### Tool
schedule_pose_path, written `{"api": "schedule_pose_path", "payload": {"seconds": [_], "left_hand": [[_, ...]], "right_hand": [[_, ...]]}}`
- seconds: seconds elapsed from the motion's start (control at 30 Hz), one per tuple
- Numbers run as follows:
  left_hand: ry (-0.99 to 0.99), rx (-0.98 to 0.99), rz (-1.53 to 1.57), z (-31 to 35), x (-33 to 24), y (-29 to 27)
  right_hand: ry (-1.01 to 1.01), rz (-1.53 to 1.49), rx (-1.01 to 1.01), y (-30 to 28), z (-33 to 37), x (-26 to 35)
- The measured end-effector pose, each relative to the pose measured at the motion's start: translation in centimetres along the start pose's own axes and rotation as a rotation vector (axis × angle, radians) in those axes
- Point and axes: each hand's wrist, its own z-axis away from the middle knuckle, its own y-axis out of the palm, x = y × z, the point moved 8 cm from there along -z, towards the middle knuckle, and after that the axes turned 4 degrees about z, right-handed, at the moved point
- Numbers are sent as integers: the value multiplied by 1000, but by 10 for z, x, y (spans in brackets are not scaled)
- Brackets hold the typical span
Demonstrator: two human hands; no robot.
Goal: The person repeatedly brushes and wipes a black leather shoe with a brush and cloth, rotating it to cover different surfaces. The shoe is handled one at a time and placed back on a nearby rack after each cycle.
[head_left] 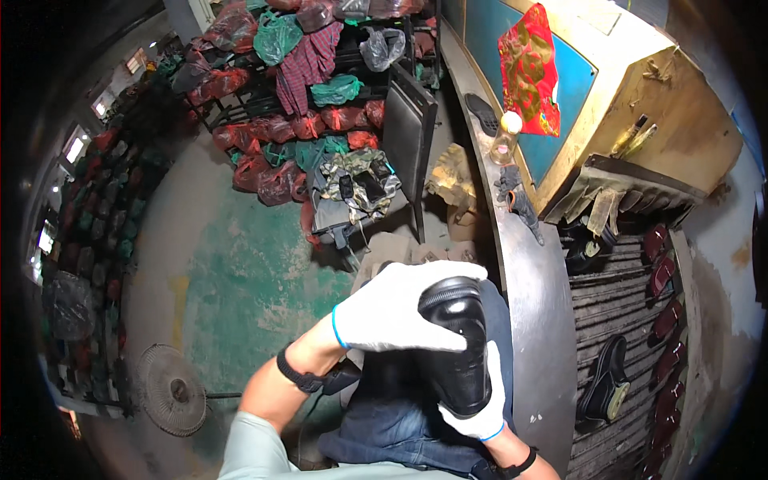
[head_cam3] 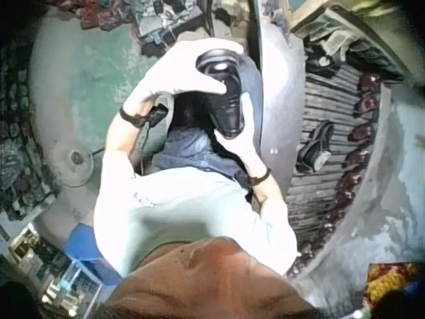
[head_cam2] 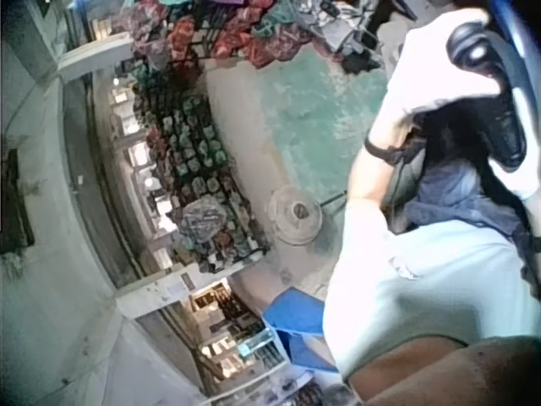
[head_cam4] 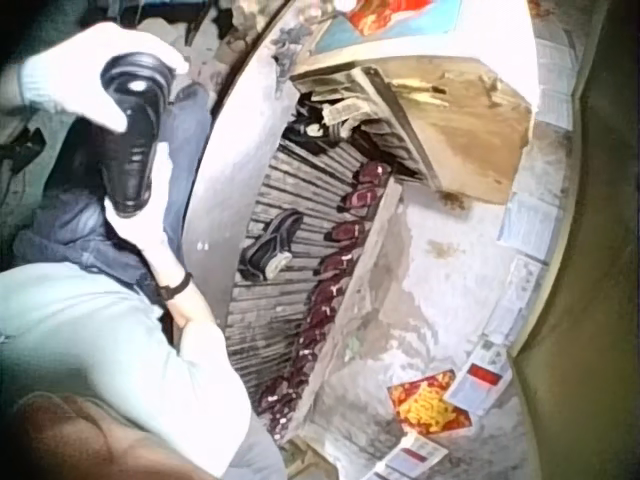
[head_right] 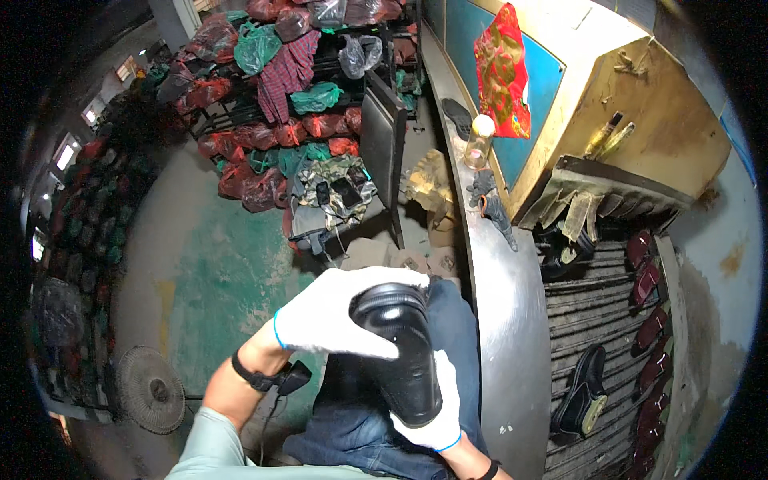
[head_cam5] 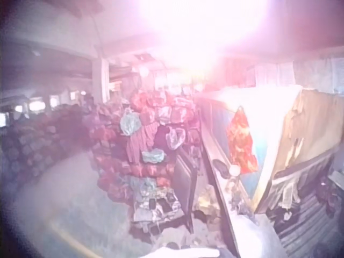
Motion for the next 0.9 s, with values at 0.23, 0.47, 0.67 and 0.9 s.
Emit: {"api": "schedule_pose_path", "payload": {"seconds": [0.23, 0.47, 0.67, 0.9], "left_hand": [[903, 197, -947, 118, -7, 143], [591, 381, -1077, 171, 142, 272], [442, 214, -1083, 169, 137, 273], [28, 216, -724, 188, 180, 291]], "right_hand": [[-76, -454, 259, -18, -46, -27], [459, -717, 236, -26, -80, -15], [163, -93, 615, -47, -70, 60], [-365, 14, 815, -35, 11, 105]]}}
